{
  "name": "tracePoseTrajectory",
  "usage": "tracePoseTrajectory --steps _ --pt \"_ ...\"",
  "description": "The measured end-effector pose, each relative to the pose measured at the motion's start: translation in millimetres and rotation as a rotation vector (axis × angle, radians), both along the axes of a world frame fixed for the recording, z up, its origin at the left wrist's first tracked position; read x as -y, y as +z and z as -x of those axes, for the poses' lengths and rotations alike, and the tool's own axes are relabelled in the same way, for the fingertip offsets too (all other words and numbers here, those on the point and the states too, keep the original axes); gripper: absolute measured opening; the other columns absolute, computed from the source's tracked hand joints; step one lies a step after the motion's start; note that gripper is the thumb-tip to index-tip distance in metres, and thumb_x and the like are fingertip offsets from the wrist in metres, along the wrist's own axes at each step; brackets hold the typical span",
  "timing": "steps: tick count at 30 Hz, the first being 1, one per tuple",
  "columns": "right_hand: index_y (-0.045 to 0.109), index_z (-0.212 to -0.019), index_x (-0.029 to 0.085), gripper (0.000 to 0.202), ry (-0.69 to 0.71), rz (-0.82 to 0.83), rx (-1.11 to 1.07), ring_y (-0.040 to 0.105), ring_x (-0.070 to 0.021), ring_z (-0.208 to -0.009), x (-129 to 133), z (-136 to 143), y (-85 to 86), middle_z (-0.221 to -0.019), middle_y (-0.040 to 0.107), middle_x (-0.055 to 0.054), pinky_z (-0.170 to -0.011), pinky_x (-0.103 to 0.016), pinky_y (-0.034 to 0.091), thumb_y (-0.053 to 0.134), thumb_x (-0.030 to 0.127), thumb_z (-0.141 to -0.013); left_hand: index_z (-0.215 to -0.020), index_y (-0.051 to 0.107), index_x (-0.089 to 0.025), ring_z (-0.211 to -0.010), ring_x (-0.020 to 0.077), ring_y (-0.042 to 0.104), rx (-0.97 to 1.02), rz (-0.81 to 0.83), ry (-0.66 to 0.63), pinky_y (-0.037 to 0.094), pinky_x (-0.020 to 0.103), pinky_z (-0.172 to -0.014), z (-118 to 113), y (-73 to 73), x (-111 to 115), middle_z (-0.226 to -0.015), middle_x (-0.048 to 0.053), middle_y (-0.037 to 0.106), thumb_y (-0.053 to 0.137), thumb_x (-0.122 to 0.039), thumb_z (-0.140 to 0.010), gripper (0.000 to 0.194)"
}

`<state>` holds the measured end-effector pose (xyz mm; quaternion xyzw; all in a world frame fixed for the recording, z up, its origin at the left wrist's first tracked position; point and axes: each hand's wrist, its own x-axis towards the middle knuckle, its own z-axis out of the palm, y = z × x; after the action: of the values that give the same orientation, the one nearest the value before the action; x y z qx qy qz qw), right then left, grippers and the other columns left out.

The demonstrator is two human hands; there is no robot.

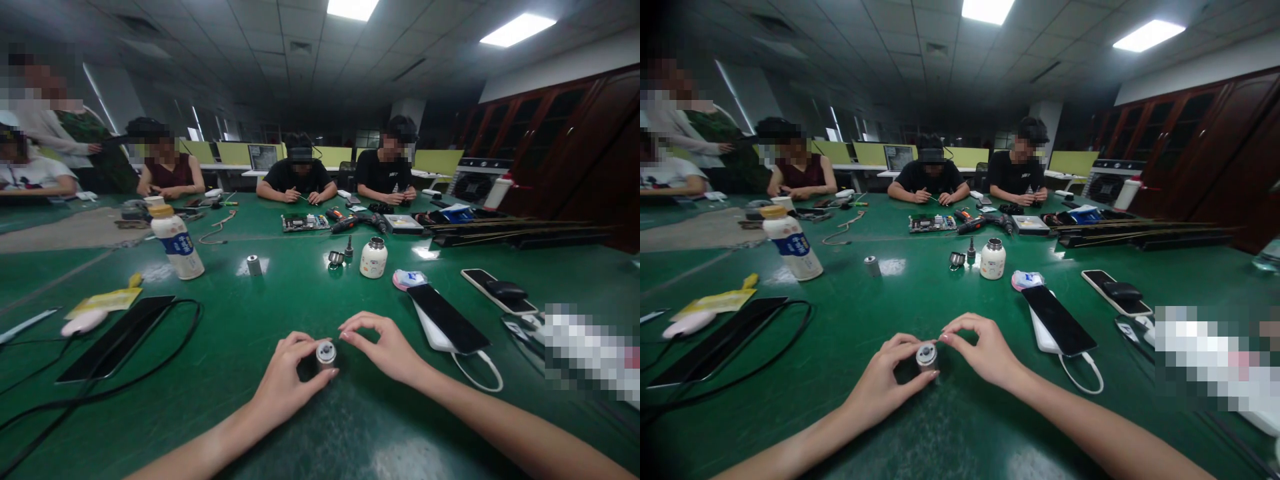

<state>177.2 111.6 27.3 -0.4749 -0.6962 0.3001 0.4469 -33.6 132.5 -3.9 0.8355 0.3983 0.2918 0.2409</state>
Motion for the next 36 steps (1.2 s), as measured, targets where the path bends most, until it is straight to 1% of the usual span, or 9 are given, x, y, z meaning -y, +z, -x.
tracePoseTrajectory --steps 3,7,13,18,25,27,30,33,36 --pt "0.074 -0.092 0.024 0.016 -0.01 0.026 0.073 0.066 -0.0228 -0.096 4 -9 -4.0 -0.098 0.074 -0.004 -0.09 -0.041 0.047 0.067 0.036 -0.085 -0.11 0.07 -0.029 -0.095 0.0241 0.06 0.002 0.0 -0.002 0.047 0.039 -0.084 0 -1.0 -1 -0.098 0.005 0.067 0.071 -0.04 -0.079 0.034" --pt "0.072 -0.108 0.028 0.027 0.063 -0.008 0.166 0.066 -0.0232 -0.098 4 2 -3.1 -0.104 0.074 -0.003 -0.09 -0.04 0.046 0.071 0.037 -0.082 -0.098 0.072 -0.026 -0.094 0.0236 0.06 0.007 -0.006 -0.018 0.047 0.038 -0.083 0 -1.6 -1 -0.095 0.004 0.067 0.071 -0.039 -0.079 0.022" --pt "0.077 -0.083 0.026 0.011 0.073 -0.009 0.131 0.068 -0.0193 -0.085 -6 25 3.0 -0.086 0.075 -0.001 -0.082 -0.034 0.049 0.07 0.035 -0.083 -0.098 0.072 -0.027 -0.094 0.023 0.06 0.018 -0.017 -0.019 0.047 0.037 -0.083 0 -1.1 -1 -0.095 0.003 0.068 0.071 -0.037 -0.079 0.022" --pt "0.076 -0.084 0.025 0.011 -0.012 -0.074 0.041 0.065 -0.0202 -0.097 -3 6 7.5 -0.1 0.073 -0.004 -0.091 -0.038 0.048 0.068 0.033 -0.084 -0.105 0.072 -0.027 -0.093 0.0238 0.06 -0.009 0.0 -0.006 0.047 0.038 -0.083 0 1.6 0 -0.097 0.005 0.068 0.072 -0.04 -0.078 0.03" --pt "0.077 -0.088 0.035 0.009 -0.036 -0.038 0.419 0.052 -0.0303 -0.122 13 -36 -32.0 -0.129 0.062 -0.006 -0.101 -0.058 0.036 0.073 0.035 -0.08 -0.112 0.07 -0.028 -0.096 0.0249 0.059 -0.017 0.021 -0.001 0.046 0.04 -0.085 -1 1.6 1 -0.098 0.006 0.067 0.072 -0.04 -0.078 0.036" --pt "0.077 -0.093 0.035 0.012 -0.016 -0.103 0.465 0.05 -0.0299 -0.126 14 -41 -41.0 -0.133 0.06 -0.006 -0.103 -0.056 0.035 0.072 0.034 -0.082 -0.111 0.07 -0.028 -0.096 0.0248 0.059 -0.015 0.021 0.0 0.046 0.04 -0.085 -1 1.3 1 -0.099 0.006 0.067 0.072 -0.039 -0.078 0.035" --pt "0.076 -0.094 0.032 0.012 0.04 -0.191 0.463 0.059 -0.0274 -0.117 15 -40 -42.7 -0.125 0.066 -0.006 -0.099 -0.05 0.042 0.072 0.031 -0.083 -0.111 0.07 -0.027 -0.096 0.0247 0.059 -0.008 0.019 -0.004 0.046 0.04 -0.085 -1 1.5 1 -0.099 0.006 0.067 0.071 -0.039 -0.079 0.034" --pt "0.075 -0.096 0.029 0.012 0.037 -0.179 0.365 0.067 -0.0234 -0.102 14 -29 -32.5 -0.108 0.074 -0.004 -0.091 -0.043 0.048 0.067 0.029 -0.087 -0.112 0.07 -0.028 -0.096 0.0247 0.059 -0.006 0.021 -0.008 0.046 0.039 -0.084 0 1.9 0 -0.098 0.005 0.068 0.072 -0.039 -0.079 0.035" --pt "0.073 -0.098 0.027 0.013 -0.049 -0.149 0.195 0.07 -0.0202 -0.094 11 -7 -17.7 -0.101 0.075 -0.002 -0.086 -0.037 0.051 0.062 0.027 -0.09 -0.11 0.07 -0.027 -0.095 0.0244 0.059 -0.005 0.031 -0.022 0.046 0.039 -0.084 0 1.5 0 -0.098 0.005 0.068 0.071 -0.04 -0.079 0.034"
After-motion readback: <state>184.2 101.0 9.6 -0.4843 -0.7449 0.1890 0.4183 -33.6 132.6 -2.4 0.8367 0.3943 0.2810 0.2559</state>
